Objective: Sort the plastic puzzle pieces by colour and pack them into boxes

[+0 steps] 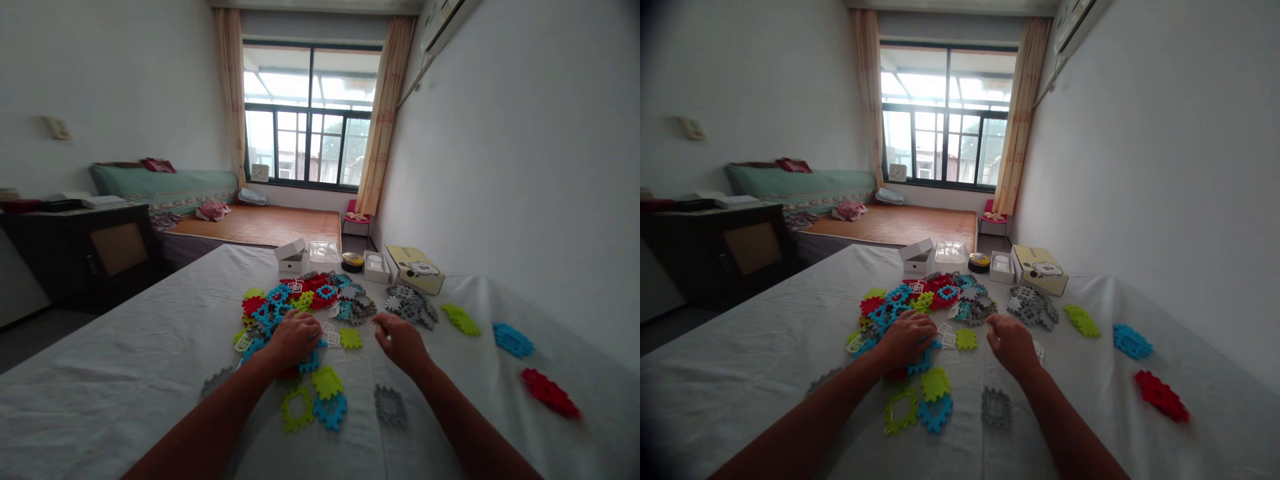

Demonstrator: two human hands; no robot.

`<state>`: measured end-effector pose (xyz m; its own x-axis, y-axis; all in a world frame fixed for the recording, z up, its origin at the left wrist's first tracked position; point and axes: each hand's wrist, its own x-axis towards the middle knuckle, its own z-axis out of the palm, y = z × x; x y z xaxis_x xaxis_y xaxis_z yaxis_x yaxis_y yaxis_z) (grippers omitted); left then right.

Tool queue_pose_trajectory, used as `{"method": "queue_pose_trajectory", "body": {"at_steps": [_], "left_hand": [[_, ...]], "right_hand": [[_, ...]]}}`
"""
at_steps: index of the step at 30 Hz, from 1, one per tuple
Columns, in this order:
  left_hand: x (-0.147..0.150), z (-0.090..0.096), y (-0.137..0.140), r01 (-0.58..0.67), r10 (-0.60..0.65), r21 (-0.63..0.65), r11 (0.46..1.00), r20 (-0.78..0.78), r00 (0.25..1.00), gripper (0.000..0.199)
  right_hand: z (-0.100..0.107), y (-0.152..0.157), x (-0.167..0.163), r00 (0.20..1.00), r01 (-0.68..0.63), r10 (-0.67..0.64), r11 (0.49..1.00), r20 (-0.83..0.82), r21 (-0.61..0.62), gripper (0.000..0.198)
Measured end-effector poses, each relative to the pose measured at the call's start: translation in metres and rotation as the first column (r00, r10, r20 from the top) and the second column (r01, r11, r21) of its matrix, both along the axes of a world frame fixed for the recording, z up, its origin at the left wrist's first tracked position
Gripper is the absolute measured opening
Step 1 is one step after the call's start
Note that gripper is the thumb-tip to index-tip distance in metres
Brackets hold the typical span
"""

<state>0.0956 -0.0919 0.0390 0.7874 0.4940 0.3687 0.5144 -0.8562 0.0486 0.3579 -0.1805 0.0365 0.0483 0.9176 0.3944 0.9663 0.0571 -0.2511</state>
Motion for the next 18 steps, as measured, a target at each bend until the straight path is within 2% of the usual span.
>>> {"method": "queue_pose_trajectory", "body": {"at_steps": [2,5,8,11,15,18], "left_hand": [[0.000,0.000,0.000,-0.001,0.001,0.001,1.000,-0.008,1.000,0.017],[0.000,-0.001,0.000,0.001,-0.001,0.006,1.000,-0.011,1.000,0.017],[0.000,-0.003,0.001,0.012,-0.012,0.014,1.000,0.004,1.000,0.017],[0.000,-0.004,0.002,0.016,-0.016,0.020,1.000,0.010,1.000,0.017],[0.000,-0.006,0.003,0.013,-0.013,0.031,0.999,0.012,1.000,0.017],[0.000,-0.007,0.002,0.017,-0.018,0.035,0.999,0.012,1.000,0.017]], "right_hand": [[-0.002,0.001,0.024,0.998,0.060,-0.061,0.998,-0.009,-0.018,0.024],[-0.009,0.004,0.033,1.000,0.021,-0.022,0.999,0.008,0.044,0.026],[-0.016,0.006,0.005,0.987,-0.158,0.160,0.983,-0.020,0.089,0.032],[-0.022,0.008,-0.034,0.946,-0.323,0.323,0.946,-0.010,-0.013,0.038],[-0.025,0.010,-0.059,0.928,-0.360,0.369,0.925,0.056,-0.125,0.037],[-0.023,0.009,-0.058,0.917,-0.382,0.392,0.916,0.068,-0.124,0.026]]}}
